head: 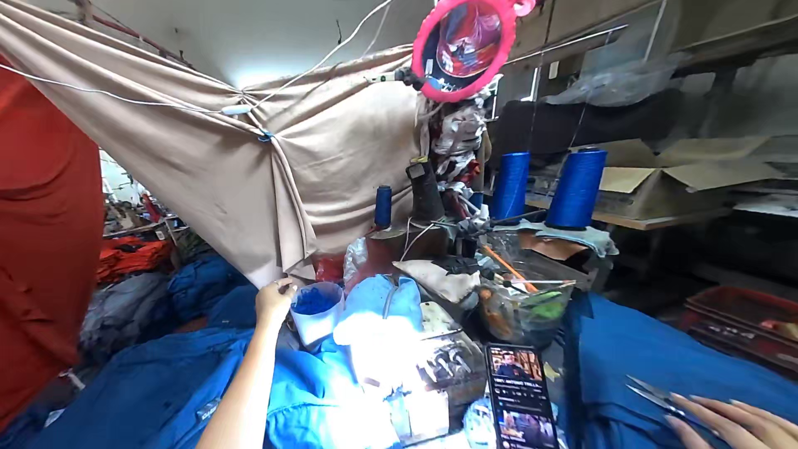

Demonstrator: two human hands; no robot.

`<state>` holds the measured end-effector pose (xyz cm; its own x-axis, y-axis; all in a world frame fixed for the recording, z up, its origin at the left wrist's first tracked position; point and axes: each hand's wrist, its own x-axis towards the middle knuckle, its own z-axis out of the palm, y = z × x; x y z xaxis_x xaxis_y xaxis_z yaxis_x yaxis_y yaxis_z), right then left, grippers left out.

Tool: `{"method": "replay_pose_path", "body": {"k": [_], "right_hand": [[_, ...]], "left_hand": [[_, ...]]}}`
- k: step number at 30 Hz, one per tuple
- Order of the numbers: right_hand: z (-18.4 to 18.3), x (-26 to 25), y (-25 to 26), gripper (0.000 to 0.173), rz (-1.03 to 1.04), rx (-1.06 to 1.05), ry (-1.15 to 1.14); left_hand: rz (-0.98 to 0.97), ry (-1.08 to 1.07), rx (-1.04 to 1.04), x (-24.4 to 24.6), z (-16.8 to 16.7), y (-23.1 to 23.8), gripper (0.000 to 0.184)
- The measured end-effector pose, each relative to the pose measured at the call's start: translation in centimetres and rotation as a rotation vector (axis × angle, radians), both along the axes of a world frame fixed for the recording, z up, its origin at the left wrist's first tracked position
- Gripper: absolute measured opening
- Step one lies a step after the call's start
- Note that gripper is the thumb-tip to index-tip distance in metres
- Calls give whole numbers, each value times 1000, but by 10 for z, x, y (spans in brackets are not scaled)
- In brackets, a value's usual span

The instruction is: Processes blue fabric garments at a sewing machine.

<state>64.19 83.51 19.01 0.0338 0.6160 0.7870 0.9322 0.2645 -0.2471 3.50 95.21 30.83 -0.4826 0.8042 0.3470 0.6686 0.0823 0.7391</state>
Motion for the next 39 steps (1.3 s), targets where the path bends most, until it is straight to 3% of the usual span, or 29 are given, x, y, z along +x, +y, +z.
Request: {"method": "replay_pose_path", "body": {"k": [4,8,11,14,16,18,20,24,26,29,33,36,39], "right_hand": [[0,-52,-28,20,525,-74,337],[-41,-157,-48,12,836,-264,631],[-78,-233,-43,10,828,-389,776],[-90,-277,-37,17,777,-528,843],[-91,-292,-32,19,768,-554,875],[-92,-301,-29,23,779,-572,854],[-93,-306,-27,24,807,-617,864],[-83,-300,-36,19,856,-638,984],[-77,-293,-40,16,860,-577,941],[-78,-289,-34,22,720,-614,822],[-70,-290,-23,54,656,-744,760],[-67,-288,-22,42,762,-806,751],[-69,-289,-30,39,839,-815,770]], "left_hand": [[-31,98,243,3,-23,-70,19],[-105,10,295,34,-83,-176,17],[-78,-215,202,63,-127,-243,17],[-12,-499,75,76,-167,-276,16],[34,-611,41,82,-180,-281,18],[56,-701,-1,93,-170,-278,33],[-12,-894,12,87,-183,-267,49],[66,-1244,40,95,-178,-242,49],[97,-1179,132,96,-179,-237,39],[128,-1040,288,101,-190,-238,40],[53,-1167,236,112,-188,-243,45],[-63,-1246,66,120,-181,-254,38],[-3,-1110,135,123,-182,-257,37]]}}
